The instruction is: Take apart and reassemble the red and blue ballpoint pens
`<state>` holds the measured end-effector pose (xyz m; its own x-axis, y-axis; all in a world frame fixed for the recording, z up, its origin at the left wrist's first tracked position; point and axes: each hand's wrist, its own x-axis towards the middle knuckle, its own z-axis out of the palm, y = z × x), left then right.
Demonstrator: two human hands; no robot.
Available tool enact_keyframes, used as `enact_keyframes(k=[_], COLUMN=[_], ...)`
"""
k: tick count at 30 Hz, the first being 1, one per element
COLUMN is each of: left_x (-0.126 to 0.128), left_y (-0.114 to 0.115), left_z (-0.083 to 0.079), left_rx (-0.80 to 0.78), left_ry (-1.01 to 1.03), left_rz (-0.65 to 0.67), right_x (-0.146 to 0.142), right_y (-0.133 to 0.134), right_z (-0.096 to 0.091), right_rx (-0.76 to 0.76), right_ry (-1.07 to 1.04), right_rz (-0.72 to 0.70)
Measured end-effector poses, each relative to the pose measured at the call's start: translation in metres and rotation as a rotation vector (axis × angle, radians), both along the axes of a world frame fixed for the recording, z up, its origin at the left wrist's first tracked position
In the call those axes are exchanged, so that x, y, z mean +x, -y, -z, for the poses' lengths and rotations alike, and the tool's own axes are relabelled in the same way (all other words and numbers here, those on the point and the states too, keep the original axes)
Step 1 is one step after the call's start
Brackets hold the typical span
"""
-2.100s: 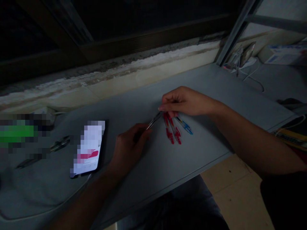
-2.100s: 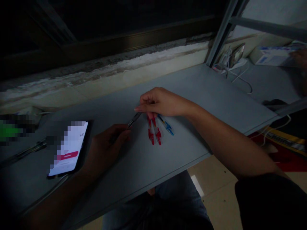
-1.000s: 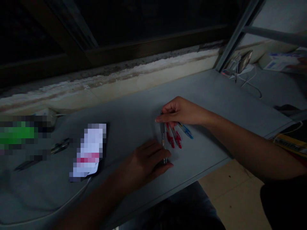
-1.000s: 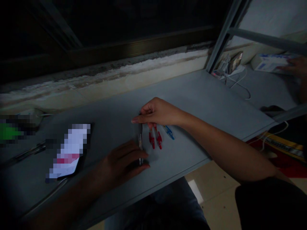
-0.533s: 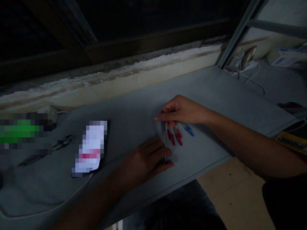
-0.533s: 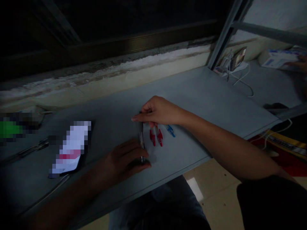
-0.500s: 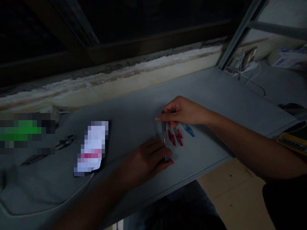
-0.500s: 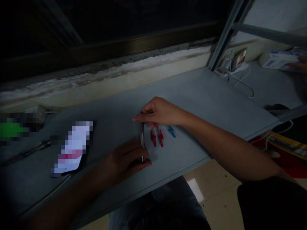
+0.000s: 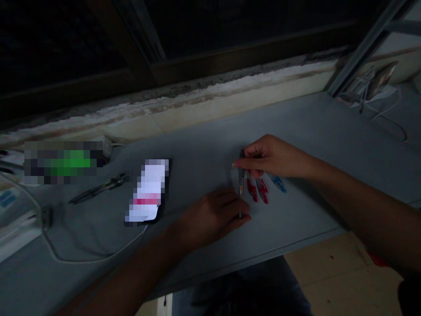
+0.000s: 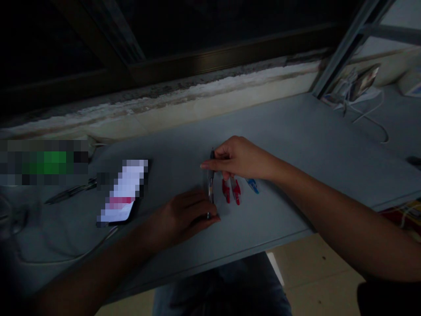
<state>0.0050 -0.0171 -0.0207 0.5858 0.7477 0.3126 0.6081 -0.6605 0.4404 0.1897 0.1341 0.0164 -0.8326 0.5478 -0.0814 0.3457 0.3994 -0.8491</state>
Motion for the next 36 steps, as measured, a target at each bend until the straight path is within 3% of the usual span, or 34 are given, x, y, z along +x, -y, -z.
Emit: enact_keyframes(k=[12,19,26,36], left_x=[-0.0002,-0.0016,0.0005,0.0014], left_y=[-0.0021,-0.0008,0.0019,0.0009], left_z=[0.0024,-0.0007,-0.0021,-0.0017], left_rx=[0.02,0.023,-0.045,-0.093], left_ry=[0.024,-0.042,0.01,0.033], left_rz=[0.008,-0.016,0.036,0.049], right_x=[0.0002,-0.0012,-0.0036,-0.0023], right_y=[-0.0024,-0.0062,-0.0049,-0.0033], right_z=[-0.0015,0.0006,0.0071,0.0037], right_rx=[0.019,-0.043,-0.061,0.015], right_ry=[-0.003,-0.006,0.009,0.002], right_rz=[-0.012,0.0,-0.035,-0.036])
